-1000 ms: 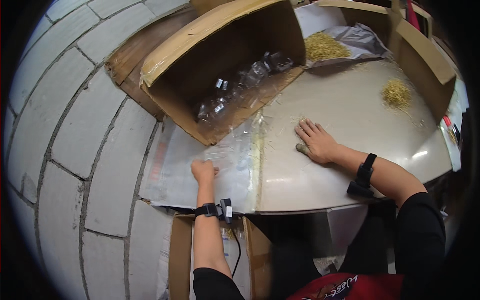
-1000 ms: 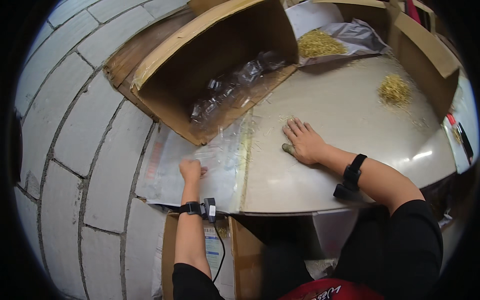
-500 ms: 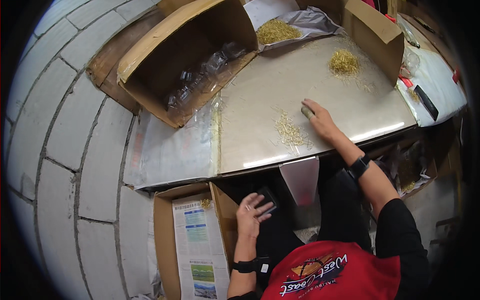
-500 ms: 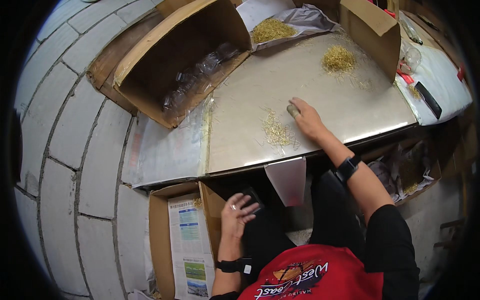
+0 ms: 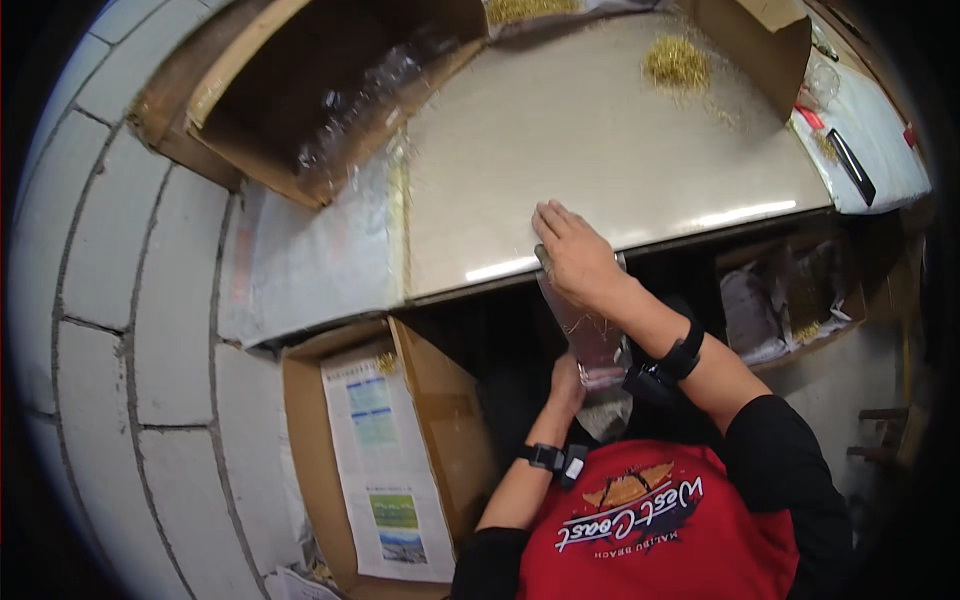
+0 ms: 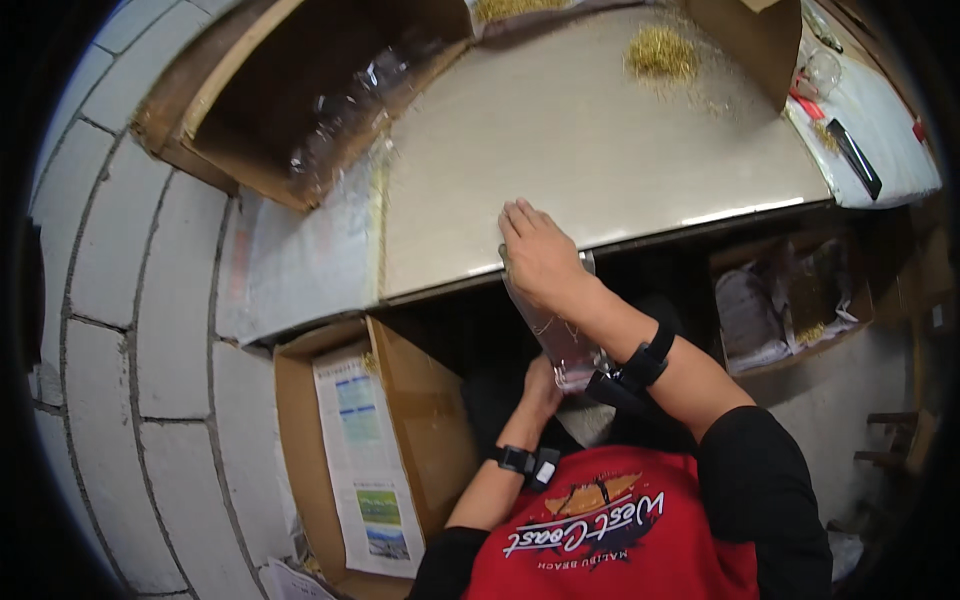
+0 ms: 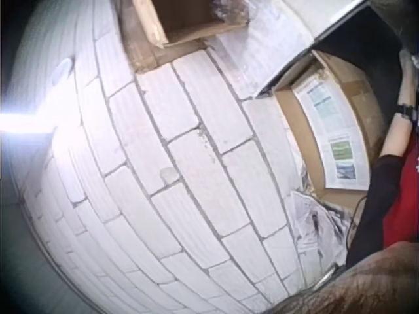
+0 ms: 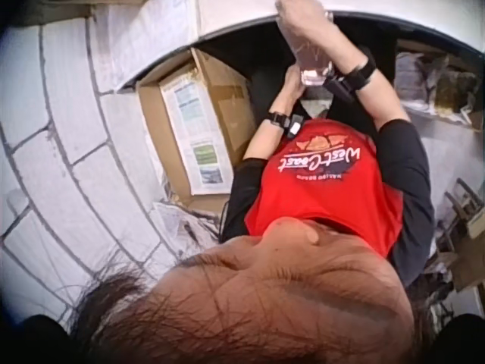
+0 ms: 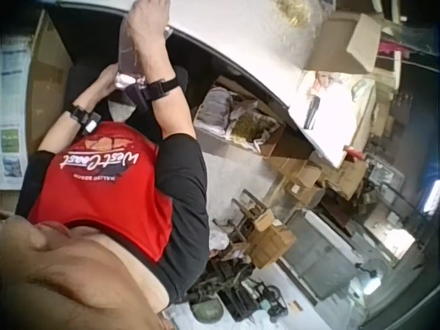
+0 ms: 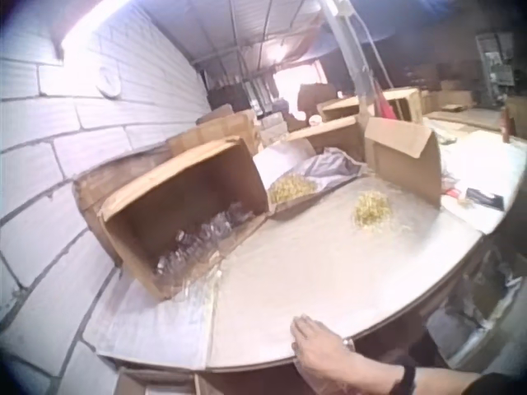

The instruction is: The person folds a newspaper and places it into a cardboard box. They then gather small piles of yellow straw-like material from a table and pack them into small clear plastic containers, placing the filled containers into the box.

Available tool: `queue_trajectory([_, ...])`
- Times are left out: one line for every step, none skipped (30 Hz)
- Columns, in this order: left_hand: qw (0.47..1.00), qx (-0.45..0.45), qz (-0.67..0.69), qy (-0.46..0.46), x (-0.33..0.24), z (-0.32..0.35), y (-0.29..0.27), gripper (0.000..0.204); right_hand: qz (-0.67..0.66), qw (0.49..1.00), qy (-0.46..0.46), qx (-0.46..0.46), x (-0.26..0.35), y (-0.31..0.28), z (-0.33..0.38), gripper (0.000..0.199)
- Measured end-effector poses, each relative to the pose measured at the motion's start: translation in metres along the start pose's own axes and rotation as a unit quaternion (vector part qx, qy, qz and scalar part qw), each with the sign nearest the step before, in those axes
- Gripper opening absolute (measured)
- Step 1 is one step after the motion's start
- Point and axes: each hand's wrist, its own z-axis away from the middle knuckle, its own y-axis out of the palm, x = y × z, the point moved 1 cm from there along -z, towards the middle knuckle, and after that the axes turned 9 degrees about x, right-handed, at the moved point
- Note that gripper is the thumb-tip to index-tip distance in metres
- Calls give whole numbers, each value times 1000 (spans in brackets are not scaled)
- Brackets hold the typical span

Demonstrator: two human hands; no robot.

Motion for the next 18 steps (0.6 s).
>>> queue_trajectory([1000,11,8,6,-1,2,0,48,-11,1000,2,14,5,-12,7,41])
queue_trajectory([1000,22,16,13,3,5,0,51,-13,1000,-9,25,6,-18,16,41])
queue_trajectory([999,25,2,33,0,9,2,55,-15,999,-21,28,4,-24,21,41])
queue_trajectory([1000,22,-1,21,2,11,0,54,-17,999,-33,30,3,-28,26,41])
queue_trajectory([1000,19,-3,9,6,12,-2,54,-28,999,-29,36,5,-32,33,39])
queue_trajectory([1000,18,-6,0,6,12,-5,53,-41,998,-29,49,7,-36,38,39])
queue_trajectory([1000,4,-8,1,7,12,-6,51,-55,996,-29,63,8,-42,44,38])
queue_trajectory([1000,6,-3,1,9,10,-7,51,-68,994,-30,78,9,-47,51,38])
queue_trajectory([1000,9,2,-1,11,7,-8,51,-71,993,-35,83,10,-53,59,38])
queue_trajectory([1000,8,7,-1,9,7,-8,51,-76,992,-43,89,11,-58,67,39])
queue_trajectory([1000,24,5,12,7,9,-7,52,-81,991,-52,95,11,-61,74,40])
queue_trajectory([999,41,2,22,2,14,2,53,-91,989,-57,103,8,-63,83,40])
queue_trajectory([998,57,0,31,0,19,6,54,-103,986,-63,114,7,-63,92,41])
queue_trajectory([998,45,-2,36,2,19,1,53,-114,983,-68,124,8,-63,99,42])
queue_trajectory([998,36,-5,42,2,19,0,52,-138,982,-63,110,10,-66,106,45])
queue_trajectory([998,26,-7,48,2,19,-1,51,-174,975,-45,131,9,-63,113,45])
queue_trajectory([997,45,9,64,3,23,-2,50,-209,966,-28,151,8,-58,121,46])
queue_trajectory([997,47,5,61,5,22,-4,49,-242,955,-6,171,5,-52,129,46])
